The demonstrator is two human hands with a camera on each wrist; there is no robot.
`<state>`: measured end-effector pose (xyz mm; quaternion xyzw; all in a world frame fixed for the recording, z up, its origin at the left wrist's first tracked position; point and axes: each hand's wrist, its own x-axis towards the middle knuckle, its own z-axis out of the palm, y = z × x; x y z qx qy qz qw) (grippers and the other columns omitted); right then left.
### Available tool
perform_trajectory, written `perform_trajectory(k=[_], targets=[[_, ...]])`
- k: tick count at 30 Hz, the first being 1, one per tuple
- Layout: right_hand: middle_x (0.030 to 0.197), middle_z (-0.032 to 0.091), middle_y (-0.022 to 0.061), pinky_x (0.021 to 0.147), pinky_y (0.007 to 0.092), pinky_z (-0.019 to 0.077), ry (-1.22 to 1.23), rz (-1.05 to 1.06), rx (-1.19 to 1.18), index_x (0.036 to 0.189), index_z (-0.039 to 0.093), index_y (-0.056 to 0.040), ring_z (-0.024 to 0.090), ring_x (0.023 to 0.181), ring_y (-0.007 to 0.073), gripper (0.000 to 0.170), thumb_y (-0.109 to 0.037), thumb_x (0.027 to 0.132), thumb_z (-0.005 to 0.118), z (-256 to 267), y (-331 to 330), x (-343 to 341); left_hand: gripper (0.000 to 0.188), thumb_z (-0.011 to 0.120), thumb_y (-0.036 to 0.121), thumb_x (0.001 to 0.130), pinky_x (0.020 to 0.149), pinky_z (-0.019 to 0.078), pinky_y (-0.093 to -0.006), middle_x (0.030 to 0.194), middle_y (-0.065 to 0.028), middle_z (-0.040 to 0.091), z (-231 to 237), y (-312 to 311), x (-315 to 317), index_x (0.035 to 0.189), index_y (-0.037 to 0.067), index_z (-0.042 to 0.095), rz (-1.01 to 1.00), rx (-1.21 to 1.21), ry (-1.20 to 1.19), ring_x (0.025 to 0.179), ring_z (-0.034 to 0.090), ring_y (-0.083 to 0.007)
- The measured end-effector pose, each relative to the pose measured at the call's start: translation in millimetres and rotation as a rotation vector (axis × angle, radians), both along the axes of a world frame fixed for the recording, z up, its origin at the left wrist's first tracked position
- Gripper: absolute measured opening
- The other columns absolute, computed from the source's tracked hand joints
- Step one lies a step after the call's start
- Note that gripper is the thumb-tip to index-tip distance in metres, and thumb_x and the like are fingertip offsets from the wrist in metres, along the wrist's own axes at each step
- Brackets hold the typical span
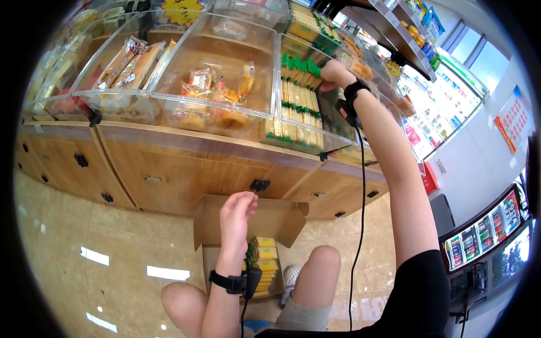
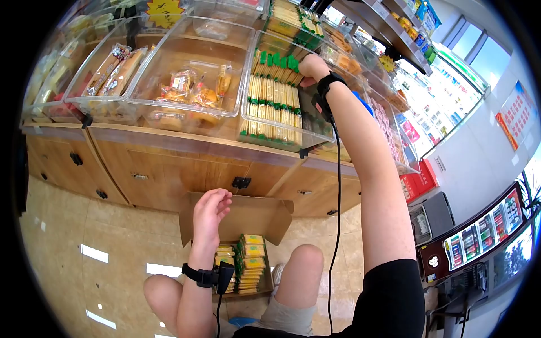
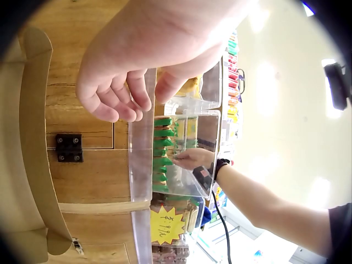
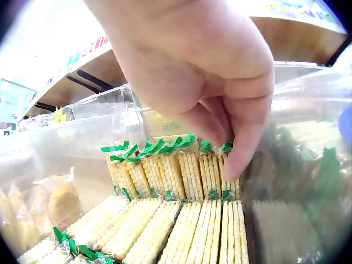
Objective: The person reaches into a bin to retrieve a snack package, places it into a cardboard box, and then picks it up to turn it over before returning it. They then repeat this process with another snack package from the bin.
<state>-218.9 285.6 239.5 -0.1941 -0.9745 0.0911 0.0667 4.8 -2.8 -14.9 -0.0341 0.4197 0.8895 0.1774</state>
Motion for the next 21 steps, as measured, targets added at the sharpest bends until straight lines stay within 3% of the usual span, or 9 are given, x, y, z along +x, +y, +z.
perform_trajectory(k=[4, 10, 21], targets=[[0.081, 0.066, 0.0194, 0.050, 0.0401, 0.0557, -0.007, -0.049, -0.218, 0.078, 0.060, 0.0036, 0.067, 0.061, 0.0305, 0.018, -0.009, 0.085, 0.048, -1, 6, -3, 0.018, 0.055, 0.021, 0.087, 0.075, 0.0433, -0.0246, 0.093, -0.0031, 0.063, 0, 2, 0, 0.096, 0.006, 0.061, -0.004, 0.001, -0.003, 0.085, 0.057, -0.0098], [0.084, 0.065, 0.0214, 0.053, 0.0407, 0.0559, 0.009, -0.094, -0.332, 0.083, 0.059, 0.0042, 0.067, 0.068, 0.0319, 0.018, -0.010, 0.084, 0.049, -9, 13, -7, 0.017, 0.057, 0.020, 0.086, 0.074, 0.0431, -0.0246, 0.091, -0.0028, 0.063, 2, 3, 3, 0.095, 0.006, 0.062, 0.002, 0.009, 0.001, 0.083, 0.057, -0.0095], [0.086, 0.063, 0.0180, 0.051, 0.0389, 0.0544, 0.130, 0.018, -0.202, 0.086, 0.058, 0.0062, 0.066, 0.067, 0.0290, 0.020, -0.012, 0.082, 0.050, -1, -10, 24, 0.018, 0.057, 0.022, 0.087, 0.073, 0.0436, -0.0239, 0.091, -0.0026, 0.063, 2, 5, 9, 0.095, 0.007, 0.061, -0.013, -0.024, 0.046, 0.083, 0.057, -0.0092]])
